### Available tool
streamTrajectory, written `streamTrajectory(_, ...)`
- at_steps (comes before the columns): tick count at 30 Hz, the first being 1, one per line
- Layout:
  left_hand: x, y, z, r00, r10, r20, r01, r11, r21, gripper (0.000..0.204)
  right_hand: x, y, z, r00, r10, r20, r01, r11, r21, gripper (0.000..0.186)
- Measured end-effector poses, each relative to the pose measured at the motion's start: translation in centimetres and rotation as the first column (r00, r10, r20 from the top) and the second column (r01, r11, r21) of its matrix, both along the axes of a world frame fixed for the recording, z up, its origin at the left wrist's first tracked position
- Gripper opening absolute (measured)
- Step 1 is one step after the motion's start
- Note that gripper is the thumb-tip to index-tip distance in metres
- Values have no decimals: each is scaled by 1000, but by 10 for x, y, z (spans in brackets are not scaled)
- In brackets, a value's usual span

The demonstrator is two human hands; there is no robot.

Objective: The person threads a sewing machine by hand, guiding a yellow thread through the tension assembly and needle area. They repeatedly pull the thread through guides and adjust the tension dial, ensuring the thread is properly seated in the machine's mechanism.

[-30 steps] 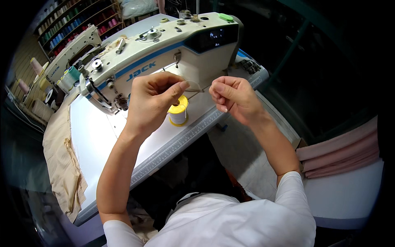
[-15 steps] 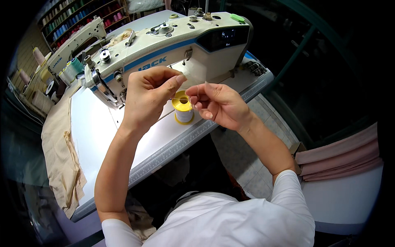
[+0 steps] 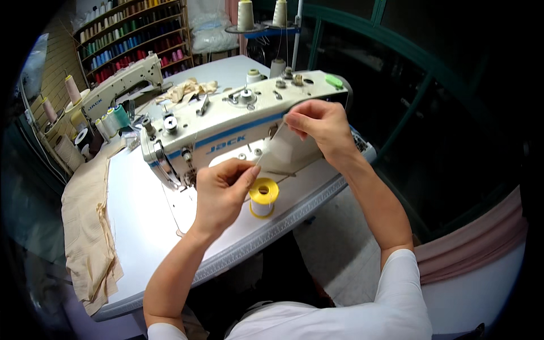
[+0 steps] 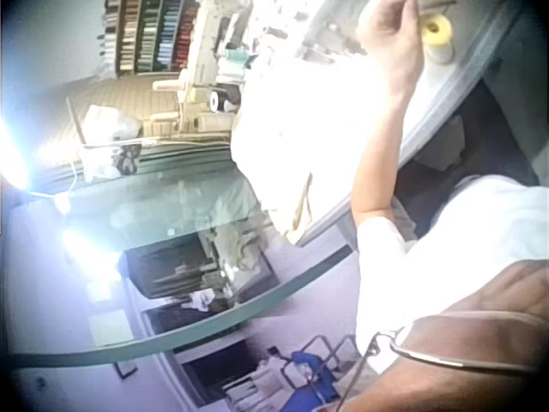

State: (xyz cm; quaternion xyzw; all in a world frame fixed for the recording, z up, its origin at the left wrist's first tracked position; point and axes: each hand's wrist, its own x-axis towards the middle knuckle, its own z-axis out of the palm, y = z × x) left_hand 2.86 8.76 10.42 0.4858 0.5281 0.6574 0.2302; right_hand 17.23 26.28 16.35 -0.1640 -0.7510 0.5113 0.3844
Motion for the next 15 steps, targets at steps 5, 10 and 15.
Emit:
streamTrajectory(5,10,6,-8,997,71,25,-73,995,75,17,-56,39,39,996,9,84,-55,819,571,14)
streamTrajectory(10,8,5,-16,989,119,90,-125,990,59,19,-92,45,53,957,-27,288,-162,774,612,15)
streamTrajectory(15,8,6,-16,990,83,114,-90,994,58,18,-80,58,55,945,-241,223,-65,529,846,14)
